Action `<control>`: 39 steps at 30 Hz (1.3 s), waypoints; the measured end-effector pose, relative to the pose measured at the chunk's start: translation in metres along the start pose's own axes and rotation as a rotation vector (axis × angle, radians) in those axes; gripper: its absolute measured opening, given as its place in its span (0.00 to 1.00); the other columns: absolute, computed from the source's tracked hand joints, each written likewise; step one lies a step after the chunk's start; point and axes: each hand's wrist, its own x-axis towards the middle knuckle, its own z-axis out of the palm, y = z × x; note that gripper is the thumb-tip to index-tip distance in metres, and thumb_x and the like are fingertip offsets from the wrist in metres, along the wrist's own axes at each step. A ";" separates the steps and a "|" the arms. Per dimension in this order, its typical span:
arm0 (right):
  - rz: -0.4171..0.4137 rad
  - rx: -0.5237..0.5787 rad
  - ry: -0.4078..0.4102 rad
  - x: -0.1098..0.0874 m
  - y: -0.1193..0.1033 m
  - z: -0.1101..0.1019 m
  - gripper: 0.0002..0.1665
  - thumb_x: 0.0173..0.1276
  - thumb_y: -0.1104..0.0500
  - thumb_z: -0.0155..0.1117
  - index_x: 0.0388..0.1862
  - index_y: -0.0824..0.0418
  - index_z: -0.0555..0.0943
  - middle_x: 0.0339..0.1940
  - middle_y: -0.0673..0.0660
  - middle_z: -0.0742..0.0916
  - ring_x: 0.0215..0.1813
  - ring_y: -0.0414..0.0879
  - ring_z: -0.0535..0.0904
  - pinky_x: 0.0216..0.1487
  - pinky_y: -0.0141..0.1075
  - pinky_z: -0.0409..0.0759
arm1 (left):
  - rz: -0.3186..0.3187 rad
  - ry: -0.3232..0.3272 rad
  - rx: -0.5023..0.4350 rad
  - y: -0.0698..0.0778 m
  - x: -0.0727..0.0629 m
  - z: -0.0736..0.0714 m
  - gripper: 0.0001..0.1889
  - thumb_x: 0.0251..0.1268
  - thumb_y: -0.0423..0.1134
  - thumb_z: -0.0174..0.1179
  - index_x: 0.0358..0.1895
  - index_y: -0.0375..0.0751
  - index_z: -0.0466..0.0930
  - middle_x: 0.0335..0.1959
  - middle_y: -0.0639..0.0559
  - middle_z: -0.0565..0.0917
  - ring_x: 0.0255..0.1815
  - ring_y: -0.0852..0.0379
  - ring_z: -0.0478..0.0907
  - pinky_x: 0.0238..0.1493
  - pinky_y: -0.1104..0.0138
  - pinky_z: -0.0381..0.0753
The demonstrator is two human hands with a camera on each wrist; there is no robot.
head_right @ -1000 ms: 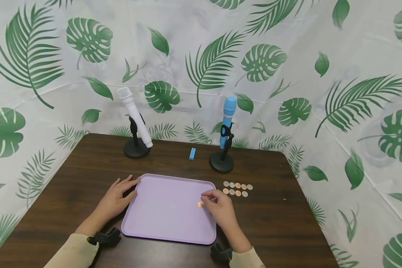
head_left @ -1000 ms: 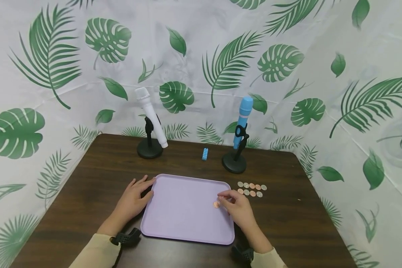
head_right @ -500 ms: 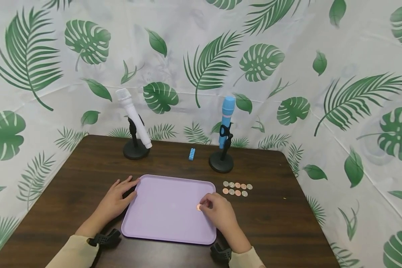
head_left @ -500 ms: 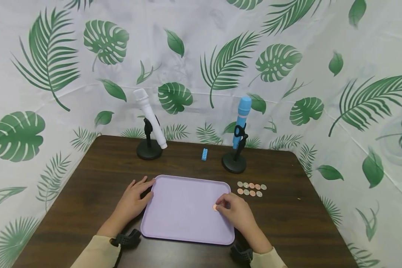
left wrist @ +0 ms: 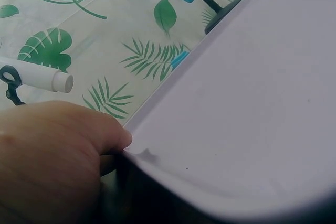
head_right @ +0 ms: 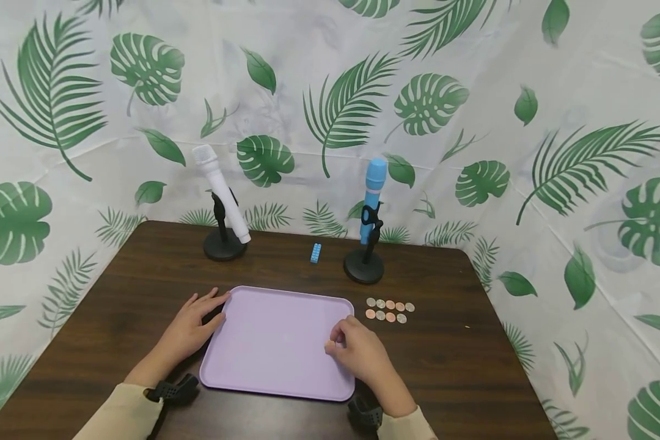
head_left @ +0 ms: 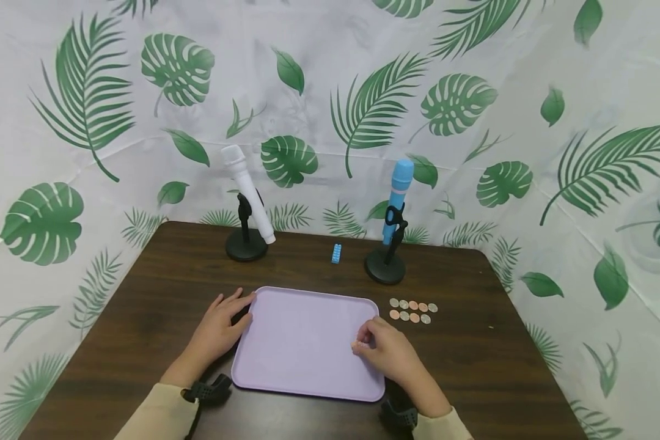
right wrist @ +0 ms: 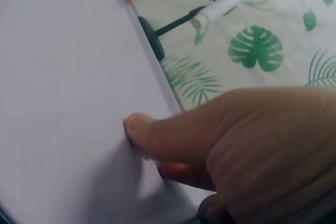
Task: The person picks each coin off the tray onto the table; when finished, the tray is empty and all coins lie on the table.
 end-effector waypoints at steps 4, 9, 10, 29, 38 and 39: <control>-0.037 0.127 0.029 0.003 0.010 0.003 0.17 0.65 0.60 0.83 0.40 0.45 0.81 0.31 0.38 0.85 0.29 0.33 0.73 0.31 0.29 0.74 | -0.003 -0.004 0.004 -0.002 -0.001 0.001 0.28 0.81 0.42 0.63 0.79 0.45 0.76 0.79 0.44 0.78 0.88 0.38 0.64 0.89 0.34 0.46; -0.035 0.270 0.357 0.012 0.038 -0.009 0.12 0.65 0.67 0.82 0.40 0.51 0.89 0.35 0.48 0.90 0.31 0.39 0.76 0.31 0.28 0.75 | 0.008 0.008 -0.001 -0.001 0.001 0.002 0.28 0.81 0.42 0.63 0.79 0.45 0.76 0.79 0.45 0.78 0.87 0.38 0.64 0.89 0.34 0.47; -0.002 0.286 0.429 0.012 0.045 -0.016 0.10 0.66 0.67 0.81 0.39 0.53 0.90 0.36 0.51 0.90 0.32 0.40 0.77 0.32 0.28 0.75 | 0.010 0.011 -0.003 0.000 0.002 0.002 0.28 0.81 0.42 0.63 0.79 0.45 0.76 0.79 0.44 0.78 0.87 0.38 0.65 0.89 0.34 0.47; 0.562 0.104 0.395 -0.001 0.130 -0.064 0.17 0.76 0.54 0.69 0.50 0.68 0.87 0.41 0.65 0.89 0.39 0.56 0.83 0.35 0.38 0.74 | 0.029 0.033 0.000 -0.001 0.003 -0.002 0.28 0.81 0.42 0.63 0.79 0.45 0.76 0.79 0.45 0.78 0.87 0.38 0.65 0.89 0.34 0.47; 0.600 0.084 0.380 -0.010 0.129 -0.057 0.17 0.76 0.53 0.70 0.50 0.67 0.86 0.39 0.63 0.87 0.38 0.55 0.79 0.33 0.40 0.71 | 0.025 0.025 -0.020 -0.002 -0.004 0.003 0.27 0.80 0.41 0.65 0.78 0.44 0.77 0.78 0.44 0.80 0.86 0.37 0.66 0.88 0.33 0.48; 0.601 0.084 0.385 -0.011 0.129 -0.057 0.17 0.76 0.52 0.70 0.50 0.66 0.86 0.39 0.63 0.87 0.38 0.56 0.80 0.33 0.40 0.71 | 0.029 0.027 -0.019 -0.003 -0.004 0.004 0.27 0.80 0.41 0.65 0.78 0.45 0.77 0.78 0.44 0.80 0.86 0.37 0.66 0.88 0.33 0.48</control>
